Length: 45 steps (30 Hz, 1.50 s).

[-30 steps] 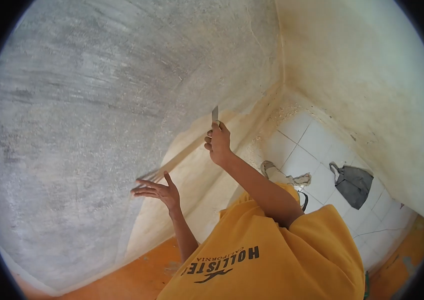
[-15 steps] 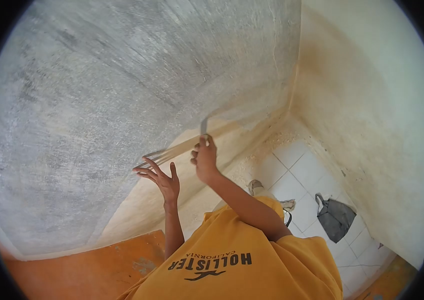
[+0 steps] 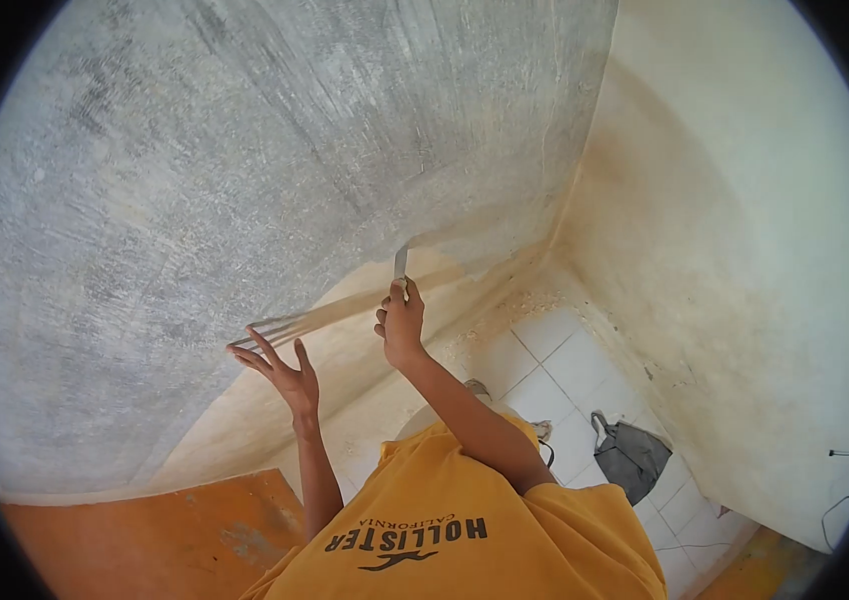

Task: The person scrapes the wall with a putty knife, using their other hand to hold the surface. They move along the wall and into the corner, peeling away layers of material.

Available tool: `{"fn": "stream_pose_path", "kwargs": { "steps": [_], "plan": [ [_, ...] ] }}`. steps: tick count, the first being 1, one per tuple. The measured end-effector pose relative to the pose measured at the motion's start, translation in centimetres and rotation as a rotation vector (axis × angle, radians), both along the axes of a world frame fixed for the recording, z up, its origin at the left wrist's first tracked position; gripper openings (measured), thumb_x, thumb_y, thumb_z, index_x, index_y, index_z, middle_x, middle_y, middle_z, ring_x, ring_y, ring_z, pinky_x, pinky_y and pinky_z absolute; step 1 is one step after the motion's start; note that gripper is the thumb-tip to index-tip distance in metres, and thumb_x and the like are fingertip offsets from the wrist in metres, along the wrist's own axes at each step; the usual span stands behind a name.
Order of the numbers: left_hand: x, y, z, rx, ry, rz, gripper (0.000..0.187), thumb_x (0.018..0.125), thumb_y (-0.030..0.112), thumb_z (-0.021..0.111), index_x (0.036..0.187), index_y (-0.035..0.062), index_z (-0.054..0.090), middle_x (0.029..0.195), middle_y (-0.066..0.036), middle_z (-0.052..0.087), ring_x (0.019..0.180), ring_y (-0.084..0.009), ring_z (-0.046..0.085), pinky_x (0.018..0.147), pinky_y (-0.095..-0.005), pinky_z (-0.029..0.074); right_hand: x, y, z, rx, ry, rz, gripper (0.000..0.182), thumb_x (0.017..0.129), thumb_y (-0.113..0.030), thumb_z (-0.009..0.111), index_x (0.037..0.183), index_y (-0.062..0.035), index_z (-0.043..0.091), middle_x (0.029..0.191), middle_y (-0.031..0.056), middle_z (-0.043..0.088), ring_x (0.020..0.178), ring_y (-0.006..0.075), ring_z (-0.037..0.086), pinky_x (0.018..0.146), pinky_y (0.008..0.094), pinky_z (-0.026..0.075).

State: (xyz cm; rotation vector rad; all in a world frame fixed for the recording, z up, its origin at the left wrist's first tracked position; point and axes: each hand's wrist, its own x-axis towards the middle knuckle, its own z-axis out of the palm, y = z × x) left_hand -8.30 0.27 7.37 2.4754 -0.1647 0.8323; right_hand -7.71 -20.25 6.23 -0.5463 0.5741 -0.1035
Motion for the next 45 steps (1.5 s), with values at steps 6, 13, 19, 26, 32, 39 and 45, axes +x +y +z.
{"fn": "stream_pose_path", "kwargs": {
  "steps": [6,13,19,26,32,39,45],
  "plan": [
    [-0.4,1.4,0.1,-0.08,0.027,-0.024,0.081,0.1,0.014,0.063,0.166,0.0151,0.016,0.168,-0.028,-0.012,0.154,-0.0519,-0.008,0.124,-0.0628,0.007,-1.1,2.9,2.8,-0.004,0.025,0.015,0.013,0.108,-0.027,0.053,0.12,-0.02,0.053,0.071,-0.0064,0.041,0.054,0.005,0.032,0.043,0.0228,0.022],
    [0.5,4.4,-0.6,-0.04,0.038,0.053,0.092,0.099,0.023,0.066,0.166,0.0121,0.004,0.166,-0.032,-0.018,0.151,-0.0571,-0.016,0.12,-0.0695,0.009,-0.1,2.1,1.3,-0.038,0.03,-0.029,0.009,0.108,-0.025,0.052,0.113,-0.0181,0.052,0.071,-0.0048,0.041,0.053,0.0054,0.032,0.043,0.0229,0.022],
    [1.8,5.9,-3.1,0.059,0.195,0.069,0.102,0.098,0.037,0.067,0.164,0.0074,-0.004,0.158,-0.043,-0.023,0.142,-0.0684,-0.021,0.112,-0.0783,0.011,0.9,3.0,0.3,-0.085,0.073,-0.079,0.01,0.107,-0.026,0.051,0.111,-0.0162,0.051,0.07,-0.0049,0.039,0.052,0.0057,0.031,0.043,0.0247,0.022],
    [2.7,5.8,-4.7,0.049,0.141,0.066,0.101,0.098,0.043,0.065,0.164,0.0043,0.0,0.157,-0.045,-0.022,0.14,-0.0706,-0.021,0.109,-0.0817,0.006,0.8,4.3,0.5,-0.116,0.04,-0.069,0.011,0.107,-0.026,0.051,0.108,-0.0154,0.049,0.071,-0.0023,0.041,0.052,0.0067,0.033,0.042,0.0251,0.024],
    [1.9,6.8,-4.5,0.06,0.165,0.034,0.095,0.098,0.049,0.062,0.165,0.0088,0.007,0.162,-0.041,-0.011,0.145,-0.0676,-0.014,0.108,-0.0827,0.002,2.3,0.9,-2.4,-0.047,0.025,-0.102,0.011,0.108,-0.023,0.049,0.102,-0.0146,0.046,0.074,-0.0009,0.043,0.052,0.0076,0.033,0.041,0.0242,0.024],
    [1.9,8.7,-5.6,0.182,0.102,0.047,0.089,0.098,0.048,0.061,0.166,0.0159,0.015,0.167,-0.034,0.004,0.15,-0.0629,-0.002,0.108,-0.0826,-0.003,1.3,3.7,-0.9,-0.16,0.0,-0.088,0.012,0.108,-0.023,0.049,0.101,-0.0145,0.046,0.074,-0.0011,0.043,0.052,0.0073,0.033,0.041,0.0237,0.024],
    [0.8,9.5,-4.3,0.163,0.18,-0.012,0.087,0.098,0.045,0.063,0.166,0.0211,0.016,0.169,-0.029,0.004,0.151,-0.0602,0.003,0.111,-0.0806,-0.002,-1.5,8.2,3.8,-0.156,-0.026,0.0,0.012,0.108,-0.026,0.05,0.103,-0.0154,0.048,0.074,-0.0012,0.046,0.051,0.0068,0.033,0.04,0.0233,0.023]
  ]
}}
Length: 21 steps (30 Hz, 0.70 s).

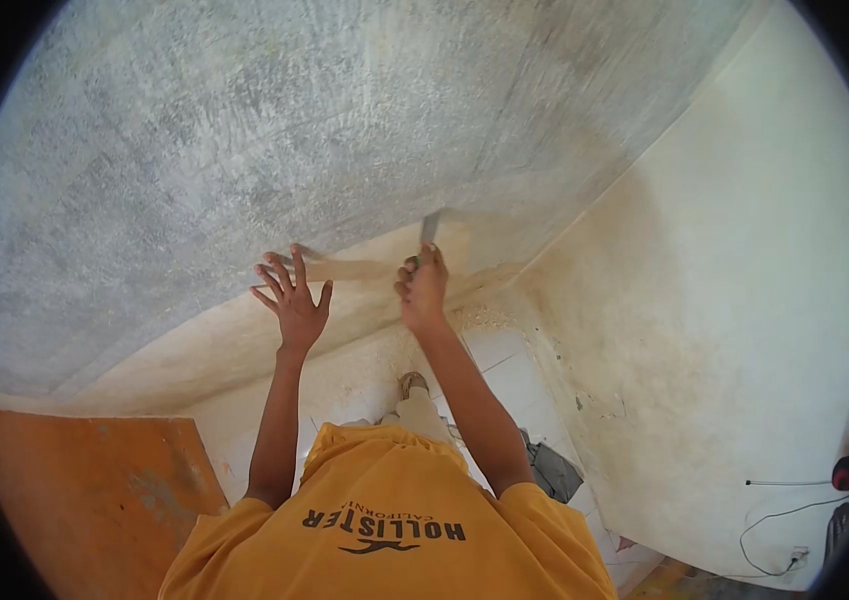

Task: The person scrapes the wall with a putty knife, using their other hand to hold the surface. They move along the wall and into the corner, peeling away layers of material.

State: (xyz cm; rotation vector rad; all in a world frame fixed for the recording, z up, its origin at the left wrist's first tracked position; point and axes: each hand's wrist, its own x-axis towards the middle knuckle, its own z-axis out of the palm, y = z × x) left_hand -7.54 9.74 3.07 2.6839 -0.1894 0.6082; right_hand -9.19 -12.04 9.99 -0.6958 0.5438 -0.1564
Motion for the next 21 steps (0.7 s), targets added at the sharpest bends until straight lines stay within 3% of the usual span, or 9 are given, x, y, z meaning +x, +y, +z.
{"fn": "stream_pose_path", "kwargs": {
  "steps": [2,8,13,14,17,18,21],
  "plan": [
    [-0.2,0.2,0.4,-0.008,0.022,-0.011,0.085,0.098,0.043,0.063,0.167,0.0229,0.016,0.17,-0.027,0.004,0.152,-0.0577,0.004,0.112,-0.0793,-0.001,-1.4,2.7,1.2,0.02,-0.071,0.101,0.011,0.109,-0.026,0.05,0.104,-0.016,0.049,0.075,-0.0008,0.047,0.05,0.0061,0.031,0.039,0.0219,0.023],
    [-1.4,1.8,1.8,-0.053,0.06,-0.079,0.081,0.1,0.035,0.063,0.166,0.0275,0.018,0.17,-0.027,0.002,0.155,-0.0518,0.002,0.116,-0.0739,0.001,-2.2,2.1,-0.6,-0.107,-0.06,0.097,0.011,0.108,-0.026,0.052,0.105,-0.0154,0.05,0.079,-0.0006,0.05,0.051,0.0056,0.034,0.04,0.0215,0.024],
    [-2.4,2.5,3.0,-0.2,-0.115,-0.029,0.08,0.099,0.031,0.064,0.166,0.029,0.02,0.17,-0.029,-0.001,0.156,-0.0491,-0.001,0.118,-0.0699,0.004,-2.1,2.9,-1.3,-0.1,-0.087,-0.056,0.02,0.108,-0.024,0.049,0.126,-0.0146,0.052,0.087,0.0011,0.053,0.054,0.0067,0.036,0.043,0.0211,0.027],
    [-2.2,2.5,3.3,-0.121,-0.147,-0.008,0.083,0.099,0.031,0.064,0.166,0.0211,0.018,0.169,-0.029,-0.003,0.156,-0.05,-0.002,0.118,-0.0702,0.005,-2.1,3.8,-0.8,-0.113,-0.086,-0.07,0.024,0.108,-0.023,0.048,0.131,-0.0147,0.052,0.088,0.0014,0.053,0.055,0.007,0.037,0.043,0.0211,0.028],
    [-1.8,2.0,2.7,-0.203,-0.135,-0.066,0.087,0.098,0.032,0.065,0.166,0.0125,0.014,0.168,-0.031,-0.003,0.154,-0.0541,-0.003,0.117,-0.0717,0.005,-2.5,6.0,0.3,-0.069,-0.127,-0.005,0.035,0.107,-0.018,0.046,0.142,-0.0155,0.048,0.088,0.0018,0.053,0.055,0.0079,0.038,0.044,0.0213,0.029],
    [-1.4,1.9,2.4,-0.2,-0.124,-0.066,0.088,0.098,0.034,0.065,0.166,0.01,0.013,0.167,-0.033,-0.002,0.153,-0.0557,-0.003,0.117,-0.0725,0.005,-2.0,5.8,-0.3,-0.002,-0.114,-0.014,0.03,0.105,-0.015,0.046,0.134,-0.0155,0.052,0.085,0.0009,0.051,0.054,0.0082,0.037,0.043,0.0215,0.027],
    [0.2,2.0,1.2,-0.156,-0.081,-0.055,0.092,0.099,0.04,0.063,0.164,0.0037,0.009,0.164,-0.039,-0.002,0.151,-0.0606,-0.003,0.115,-0.0747,0.004,-0.2,4.1,-0.7,0.032,-0.038,-0.056,0.027,0.105,-0.021,0.048,0.132,-0.0163,0.054,0.084,-0.0002,0.05,0.054,0.0084,0.038,0.044,0.0226,0.027]
  ]
}}
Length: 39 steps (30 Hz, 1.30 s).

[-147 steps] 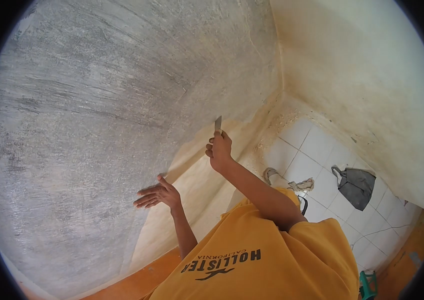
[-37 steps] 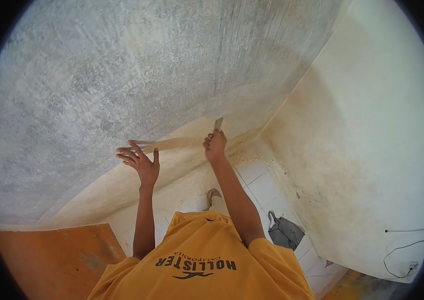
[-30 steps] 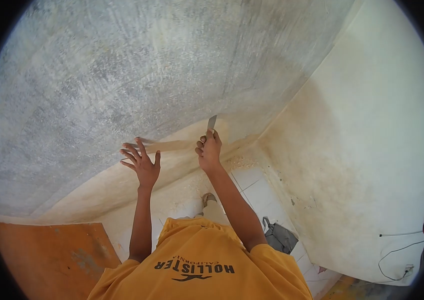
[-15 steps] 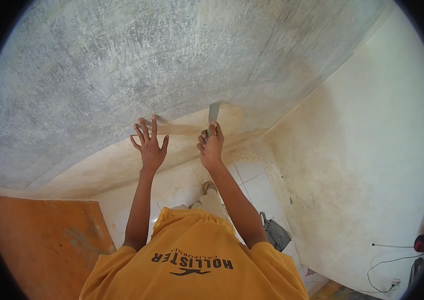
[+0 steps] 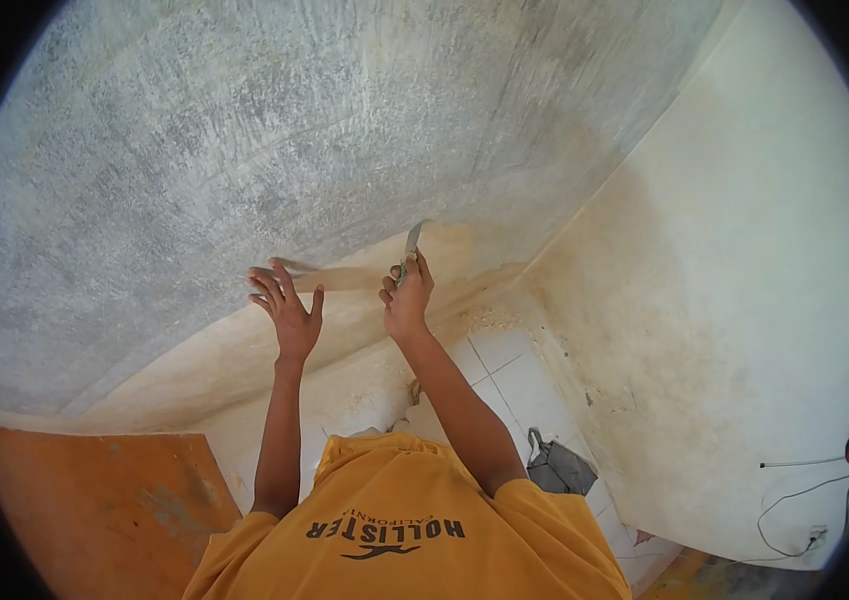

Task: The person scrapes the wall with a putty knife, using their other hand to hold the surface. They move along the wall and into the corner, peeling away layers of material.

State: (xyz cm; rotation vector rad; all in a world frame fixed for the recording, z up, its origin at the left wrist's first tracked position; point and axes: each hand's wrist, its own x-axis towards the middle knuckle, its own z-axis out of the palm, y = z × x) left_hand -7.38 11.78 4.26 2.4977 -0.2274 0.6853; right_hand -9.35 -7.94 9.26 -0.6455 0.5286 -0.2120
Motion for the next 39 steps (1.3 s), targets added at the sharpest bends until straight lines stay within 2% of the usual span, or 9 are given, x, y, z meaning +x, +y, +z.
{"fn": "stream_pose_path", "kwargs": {
  "steps": [3,6,8,15,18,21,25,33,39],
  "plan": [
    [0.4,0.0,-0.8,0.082,0.058,0.023,0.095,0.099,0.046,0.061,0.163,-0.0003,0.008,0.161,-0.044,-0.002,0.148,-0.0641,-0.003,0.114,-0.0761,0.003,0.0,-0.2,0.7,0.08,0.005,-0.008,0.01,0.105,-0.023,0.049,0.111,-0.0171,0.053,0.079,-0.0011,0.048,0.053,0.0079,0.036,0.043,0.0227,0.025],
    [0.3,0.0,-0.4,0.109,0.069,0.024,0.097,0.099,0.048,0.061,0.162,-0.0026,0.007,0.16,-0.046,-0.001,0.148,-0.0655,-0.003,0.114,-0.0768,0.003,-1.1,-0.1,2.2,0.113,-0.042,0.077,0.007,0.104,-0.024,0.049,0.103,-0.0167,0.051,0.077,-0.0009,0.049,0.052,0.0078,0.036,0.042,0.0231,0.024],
    [0.4,0.3,-0.7,0.121,0.081,0.021,0.098,0.099,0.048,0.061,0.162,-0.0025,0.007,0.16,-0.046,-0.001,0.148,-0.0654,-0.003,0.114,-0.0769,0.003,0.4,-2.3,-0.4,0.146,-0.03,0.017,0.008,0.104,-0.024,0.049,0.102,-0.0162,0.051,0.076,-0.001,0.049,0.051,0.0081,0.036,0.042,0.0231,0.024],
    [0.7,0.1,-1.6,0.169,0.028,0.048,0.098,0.098,0.048,0.061,0.163,-0.0021,0.007,0.16,-0.046,-0.001,0.148,-0.0649,-0.003,0.114,-0.0769,0.003,-0.8,-1.6,1.9,0.069,0.002,0.063,0.012,0.104,-0.025,0.048,0.103,-0.0151,0.053,0.073,-0.0015,0.049,0.051,0.0092,0.038,0.043,0.026,0.029],
    [0.7,0.2,-1.8,0.167,0.041,0.046,0.099,0.098,0.049,0.062,0.163,-0.0018,0.007,0.16,-0.046,-0.001,0.148,-0.0643,-0.003,0.114,-0.0764,0.002,-1.1,-1.2,2.0,-0.07,0.044,0.041,0.012,0.103,-0.025,0.048,0.102,-0.015,0.055,0.072,-0.0015,0.05,0.051,0.0094,0.041,0.044,0.0275,0.031],
    [0.5,0.3,-1.8,0.179,0.053,0.042,0.099,0.098,0.049,0.062,0.163,-0.0009,0.006,0.161,-0.045,-0.001,0.149,-0.0634,-0.003,0.115,-0.0755,0.002,-0.7,-1.8,0.5,-0.028,0.067,-0.043,0.012,0.102,-0.025,0.049,0.098,-0.0152,0.054,0.071,-0.0015,0.05,0.052,0.0099,0.043,0.044,0.0276,0.031],
    [0.0,0.7,-0.9,0.184,0.097,0.014,0.101,0.097,0.049,0.063,0.164,0.0013,0.006,0.162,-0.042,-0.003,0.15,-0.0616,-0.005,0.116,-0.0741,0.002,1.3,-5.1,-0.6,0.089,0.016,-0.002,0.014,0.101,-0.025,0.05,0.091,-0.016,0.049,0.07,-0.0014,0.049,0.051,0.0111,0.041,0.044,0.0277,0.03],
    [-1.0,0.2,0.4,0.126,0.158,-0.014,0.105,0.095,0.049,0.067,0.165,0.0039,0.002,0.164,-0.039,-0.006,0.151,-0.0602,-0.006,0.117,-0.0732,0.004,1.5,-4.3,-0.3,0.057,0.018,-0.03,0.012,0.1,-0.024,0.052,0.092,-0.0155,0.049,0.07,-0.0008,0.048,0.053,0.0111,0.041,0.043,0.0278,0.029],
    [-1.5,-0.6,1.4,0.083,0.17,-0.019,0.108,0.094,0.047,0.068,0.164,0.0046,-0.002,0.164,-0.038,-0.01,0.151,-0.0601,-0.007,0.116,-0.0738,0.012,1.3,-3.8,-0.2,0.076,0.024,-0.039,0.012,0.1,-0.024,0.052,0.092,-0.0156,0.05,0.071,-0.0005,0.048,0.052,0.0115,0.04,0.043,0.0278,0.029]
  ]
}}
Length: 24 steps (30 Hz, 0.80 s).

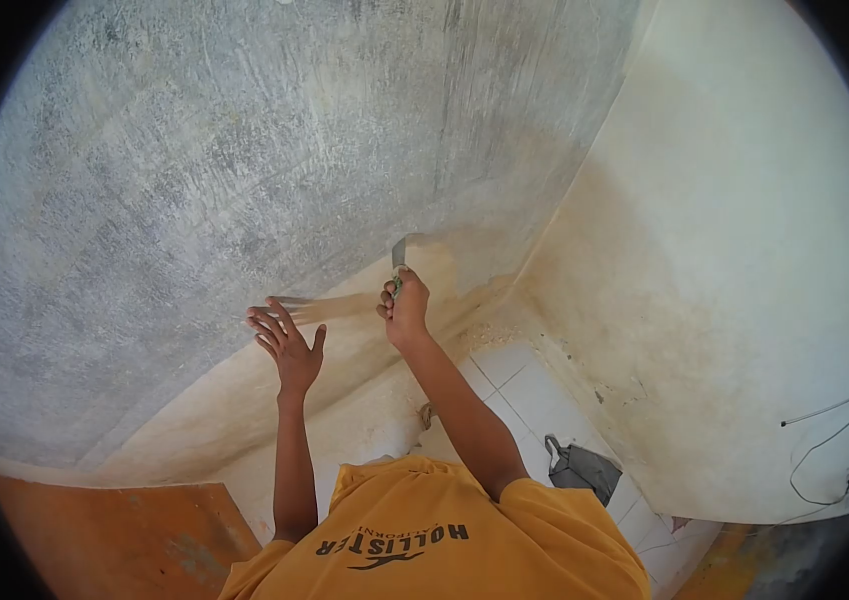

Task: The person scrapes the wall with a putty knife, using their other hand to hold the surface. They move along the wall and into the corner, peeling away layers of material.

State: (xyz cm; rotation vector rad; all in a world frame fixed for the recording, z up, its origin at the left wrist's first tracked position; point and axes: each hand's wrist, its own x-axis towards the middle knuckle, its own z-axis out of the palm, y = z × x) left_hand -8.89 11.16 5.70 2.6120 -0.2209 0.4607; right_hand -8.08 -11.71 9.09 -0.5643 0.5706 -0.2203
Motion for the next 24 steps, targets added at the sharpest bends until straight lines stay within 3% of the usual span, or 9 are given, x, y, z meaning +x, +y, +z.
{"fn": "stream_pose_path", "kwargs": {
  "steps": [14,20,24],
  "plan": [
    [-1.1,-0.7,1.3,-0.038,0.019,-0.025,0.107,0.095,0.043,0.069,0.165,0.0081,-0.004,0.166,-0.033,-0.013,0.151,-0.0594,-0.008,0.114,-0.0756,0.018,0.0,-1.3,-1.6,0.013,-0.004,-0.016,0.012,0.102,-0.026,0.052,0.095,-0.0153,0.05,0.072,-0.0007,0.048,0.052,0.0106,0.039,0.044,0.0274,0.029],
    [-1.3,-1.6,1.3,-0.062,0.051,-0.038,0.106,0.095,0.042,0.069,0.165,0.01,-0.003,0.166,-0.032,-0.016,0.15,-0.06,-0.009,0.112,-0.077,0.02,-1.1,0.3,1.1,-0.047,-0.027,0.027,0.012,0.102,-0.026,0.052,0.096,-0.0157,0.05,0.072,-0.0008,0.048,0.052,0.0104,0.039,0.044,0.0274,0.029],
    [-1.8,-2.4,1.1,-0.141,0.048,-0.073,0.105,0.095,0.041,0.07,0.165,0.0101,-0.003,0.166,-0.031,-0.018,0.15,-0.0604,-0.01,0.111,-0.0773,0.021,0.3,-2.4,-1.6,-0.021,0.009,-0.031,0.013,0.102,-0.027,0.053,0.097,-0.0156,0.051,0.073,-0.0007,0.049,0.052,0.0102,0.04,0.043,0.0272,0.029]
  ]
}}
